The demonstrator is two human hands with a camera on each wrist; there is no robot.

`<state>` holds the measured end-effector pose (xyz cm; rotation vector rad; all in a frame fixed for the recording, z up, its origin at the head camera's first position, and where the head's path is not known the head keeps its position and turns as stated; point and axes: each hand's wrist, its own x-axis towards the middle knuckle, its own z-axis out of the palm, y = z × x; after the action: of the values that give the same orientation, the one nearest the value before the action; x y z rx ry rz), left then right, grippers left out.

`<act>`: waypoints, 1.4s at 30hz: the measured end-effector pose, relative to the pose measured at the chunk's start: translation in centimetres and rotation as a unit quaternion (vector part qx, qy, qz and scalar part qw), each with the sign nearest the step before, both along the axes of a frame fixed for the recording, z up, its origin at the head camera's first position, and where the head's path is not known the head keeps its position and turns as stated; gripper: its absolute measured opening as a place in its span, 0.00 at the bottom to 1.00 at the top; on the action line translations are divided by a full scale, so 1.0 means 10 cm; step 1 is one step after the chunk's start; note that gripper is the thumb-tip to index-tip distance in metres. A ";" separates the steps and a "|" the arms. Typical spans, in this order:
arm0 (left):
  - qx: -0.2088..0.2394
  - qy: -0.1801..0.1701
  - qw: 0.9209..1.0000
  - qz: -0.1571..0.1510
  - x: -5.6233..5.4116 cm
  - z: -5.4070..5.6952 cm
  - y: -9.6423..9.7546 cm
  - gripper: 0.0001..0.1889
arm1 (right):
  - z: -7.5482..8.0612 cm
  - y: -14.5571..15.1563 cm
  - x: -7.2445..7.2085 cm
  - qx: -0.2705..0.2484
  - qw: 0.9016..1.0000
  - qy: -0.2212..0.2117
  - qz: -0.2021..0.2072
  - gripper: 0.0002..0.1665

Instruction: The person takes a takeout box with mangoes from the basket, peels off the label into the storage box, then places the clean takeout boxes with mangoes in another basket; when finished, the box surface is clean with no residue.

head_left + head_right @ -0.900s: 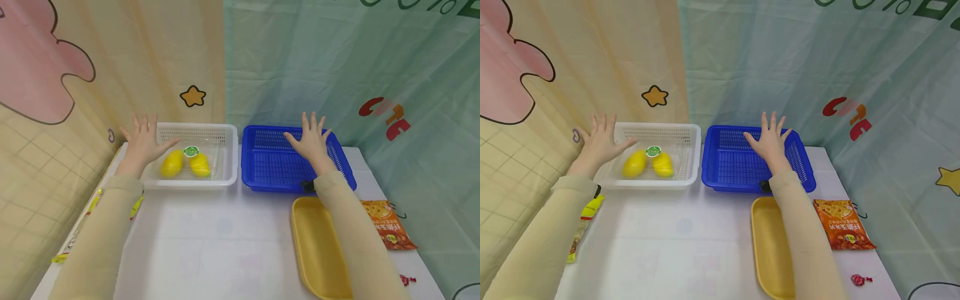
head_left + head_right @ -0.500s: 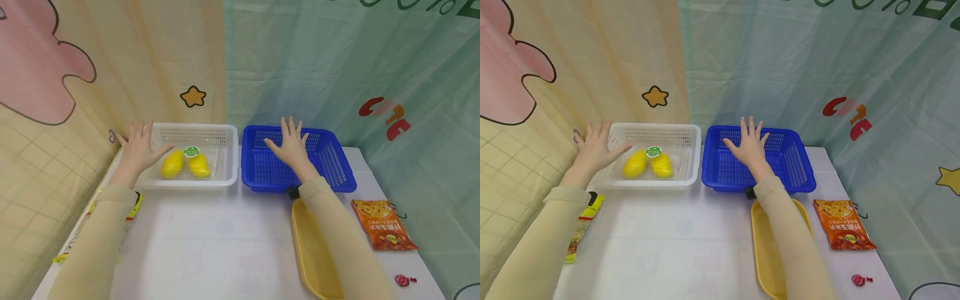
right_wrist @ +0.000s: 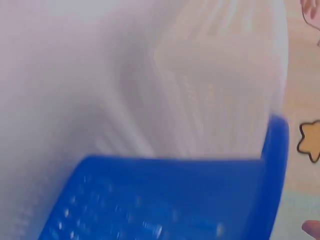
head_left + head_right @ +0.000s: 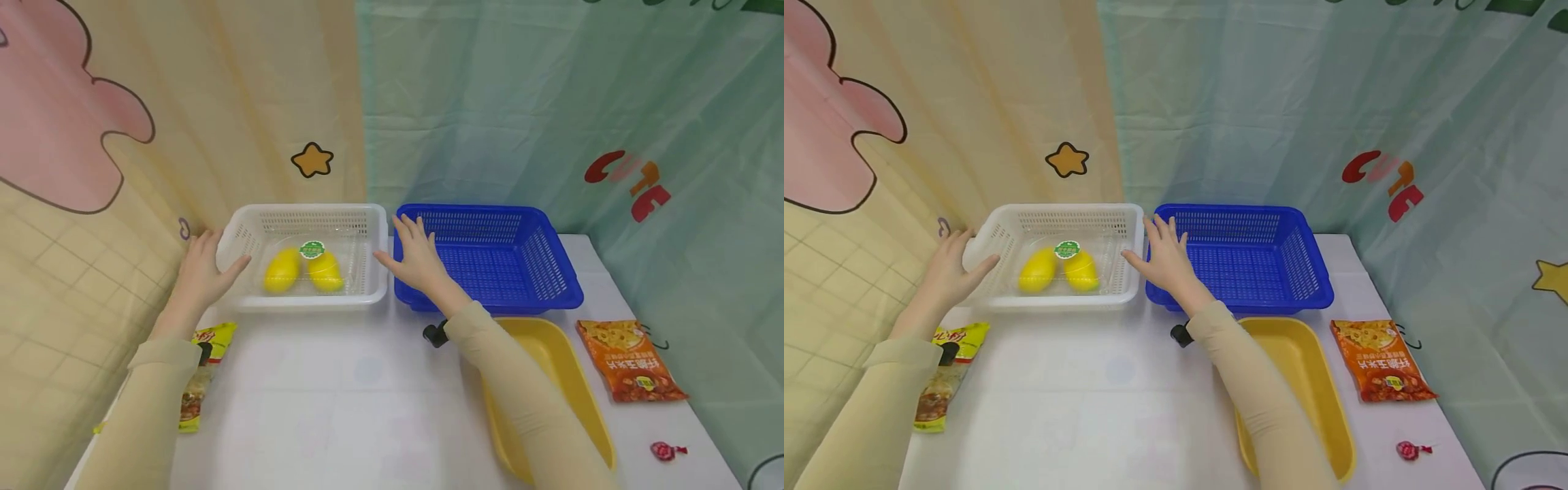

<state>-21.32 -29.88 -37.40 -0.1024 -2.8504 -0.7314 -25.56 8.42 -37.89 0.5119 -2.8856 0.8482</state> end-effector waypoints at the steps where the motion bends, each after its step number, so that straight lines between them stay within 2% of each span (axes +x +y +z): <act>1: 0.004 0.001 1.000 0.000 0.02 -0.03 -0.03 0.43 | -0.01 -0.05 0.01 0.000 1.000 0.000 0.008 0.50; 4: 0.017 -0.005 1.000 0.003 0.07 -0.09 -0.11 0.41 | -0.05 -0.21 0.05 -0.020 0.999 -0.001 0.031 0.46; 7: 0.025 -0.022 0.999 0.018 0.12 -0.13 -0.16 0.37 | -0.06 -0.35 0.08 -0.067 0.997 -0.005 0.046 0.39; 12: 0.025 -0.030 0.997 0.062 0.15 -0.18 -0.20 0.27 | -0.07 -0.57 0.13 -0.135 0.989 -0.046 0.035 0.30; 15: 0.018 -0.032 0.996 0.082 0.15 -0.22 -0.22 0.24 | -0.08 -0.69 0.14 -0.133 0.987 -0.085 0.022 0.31; 19: 0.018 -0.051 0.994 0.092 0.16 -0.25 -0.24 0.24 | -0.11 -0.80 0.13 -0.114 0.985 -0.133 0.000 0.36; 22: 0.035 -0.063 0.993 0.092 0.16 -0.25 -0.27 0.25 | -0.12 -0.85 0.11 -0.115 0.976 -0.183 -0.022 0.41; 26: 0.062 -0.078 0.990 0.096 0.15 -0.24 -0.30 0.25 | -0.16 -0.88 0.05 -0.136 0.954 -0.262 -0.053 0.48; 29: 0.068 -0.097 0.988 0.097 0.14 -0.24 -0.32 0.26 | -0.19 -0.91 0.01 -0.154 0.939 -0.299 -0.077 0.50; 30: 0.065 -0.102 0.988 0.097 0.13 -0.23 -0.32 0.26 | -0.21 -0.93 0.00 -0.159 0.936 -0.303 -0.083 0.50; 33: 0.062 -0.112 0.987 0.094 0.12 -0.22 -0.34 0.27 | -0.24 -0.97 -0.02 -0.171 0.936 -0.292 -0.097 0.49; 37: 0.065 -0.116 0.986 0.096 0.13 -0.20 -0.35 0.27 | -0.25 -1.03 -0.01 -0.195 0.940 -0.258 -0.110 0.44; 42: 0.072 -0.118 0.985 0.102 0.13 -0.19 -0.36 0.27 | -0.24 -1.07 0.01 -0.228 0.934 -0.240 -0.134 0.44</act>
<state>-20.01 -33.45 -39.32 0.3139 -2.9513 -0.9582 -25.49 -2.31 -40.25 -0.1581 -2.8826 1.7208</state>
